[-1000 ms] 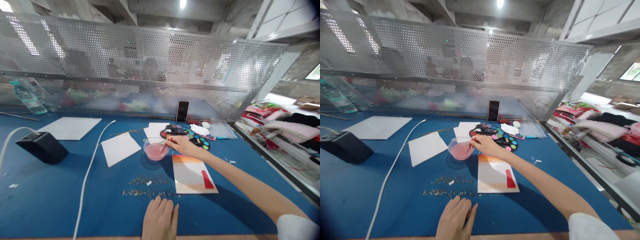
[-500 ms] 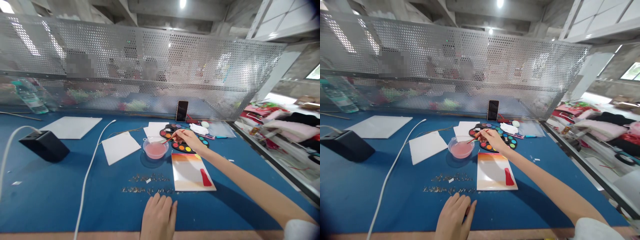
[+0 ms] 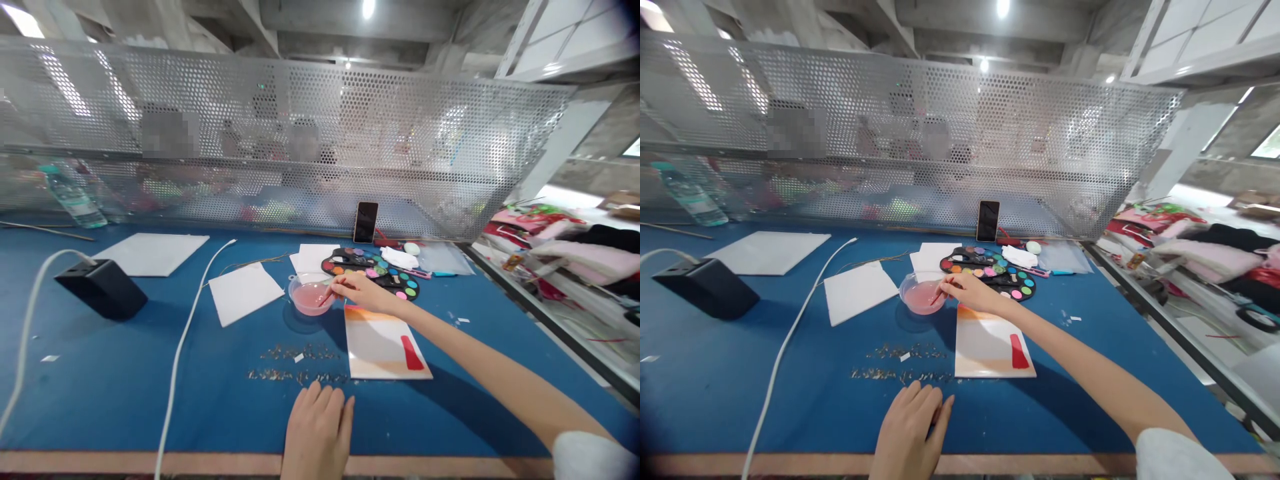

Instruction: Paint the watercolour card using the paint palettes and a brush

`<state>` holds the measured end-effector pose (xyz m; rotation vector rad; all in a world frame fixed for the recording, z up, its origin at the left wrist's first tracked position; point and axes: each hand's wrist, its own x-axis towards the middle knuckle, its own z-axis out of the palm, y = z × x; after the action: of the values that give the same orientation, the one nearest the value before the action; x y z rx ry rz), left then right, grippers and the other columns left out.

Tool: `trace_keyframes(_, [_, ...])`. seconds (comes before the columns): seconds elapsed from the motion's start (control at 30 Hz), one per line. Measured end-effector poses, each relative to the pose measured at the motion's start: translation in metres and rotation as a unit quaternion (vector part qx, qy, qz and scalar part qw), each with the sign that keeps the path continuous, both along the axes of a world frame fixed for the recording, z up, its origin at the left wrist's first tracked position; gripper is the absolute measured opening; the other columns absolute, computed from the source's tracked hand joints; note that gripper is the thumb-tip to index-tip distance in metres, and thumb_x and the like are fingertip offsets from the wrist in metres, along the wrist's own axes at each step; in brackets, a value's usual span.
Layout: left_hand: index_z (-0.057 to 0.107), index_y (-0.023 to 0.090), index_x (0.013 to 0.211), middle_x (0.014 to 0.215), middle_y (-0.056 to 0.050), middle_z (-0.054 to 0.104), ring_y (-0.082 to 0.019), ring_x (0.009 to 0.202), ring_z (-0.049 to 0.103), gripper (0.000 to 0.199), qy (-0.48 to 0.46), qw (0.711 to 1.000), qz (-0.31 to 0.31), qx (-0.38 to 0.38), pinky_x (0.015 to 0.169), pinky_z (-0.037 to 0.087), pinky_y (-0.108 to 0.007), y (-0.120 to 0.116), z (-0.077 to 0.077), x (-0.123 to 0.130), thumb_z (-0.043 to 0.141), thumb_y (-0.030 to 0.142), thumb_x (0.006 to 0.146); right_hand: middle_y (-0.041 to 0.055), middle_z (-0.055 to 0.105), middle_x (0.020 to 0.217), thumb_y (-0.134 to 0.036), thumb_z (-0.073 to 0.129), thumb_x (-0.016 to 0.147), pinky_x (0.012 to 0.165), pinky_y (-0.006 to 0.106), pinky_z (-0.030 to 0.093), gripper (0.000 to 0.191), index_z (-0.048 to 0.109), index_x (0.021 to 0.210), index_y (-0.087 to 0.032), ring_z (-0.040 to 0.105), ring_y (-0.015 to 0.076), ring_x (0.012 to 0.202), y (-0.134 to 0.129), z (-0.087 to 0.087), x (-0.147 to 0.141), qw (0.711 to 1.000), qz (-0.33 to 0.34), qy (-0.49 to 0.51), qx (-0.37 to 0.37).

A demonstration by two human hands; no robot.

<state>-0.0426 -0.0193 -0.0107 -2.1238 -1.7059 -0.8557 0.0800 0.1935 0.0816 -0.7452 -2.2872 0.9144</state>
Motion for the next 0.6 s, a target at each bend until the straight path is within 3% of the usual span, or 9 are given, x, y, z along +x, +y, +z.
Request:
trace_keyframes(0.37, [0.039,0.022,0.071,0.068,0.003,0.049,-0.017,0.074,0.049,0.028,-0.009,1.0,-0.005,0.002,0.073,0.031,-0.033,0.0,-0.005,0.001,0.053,0.017,0.094,0.007,0.073,0.09,-0.029,0.055,0.098,0.079,0.031,0.05,0.024,0.074,0.09,-0.017,0.065,0.019,0.084,0.001,-0.008,-0.001,0.998,0.0,0.04,-0.058])
trace_keyframes(0.6, [0.036,0.023,0.071,0.068,0.004,0.047,-0.016,0.073,0.048,0.029,-0.004,1.0,-0.003,0.002,0.073,0.031,-0.032,0.001,-0.003,0.0,0.054,0.018,0.094,0.0084,0.075,0.093,-0.054,0.054,0.096,0.076,0.031,0.054,0.041,0.072,0.096,-0.017,0.07,0.0186,0.084,0.009,-0.014,0.007,0.972,-0.046,0.158,-0.168])
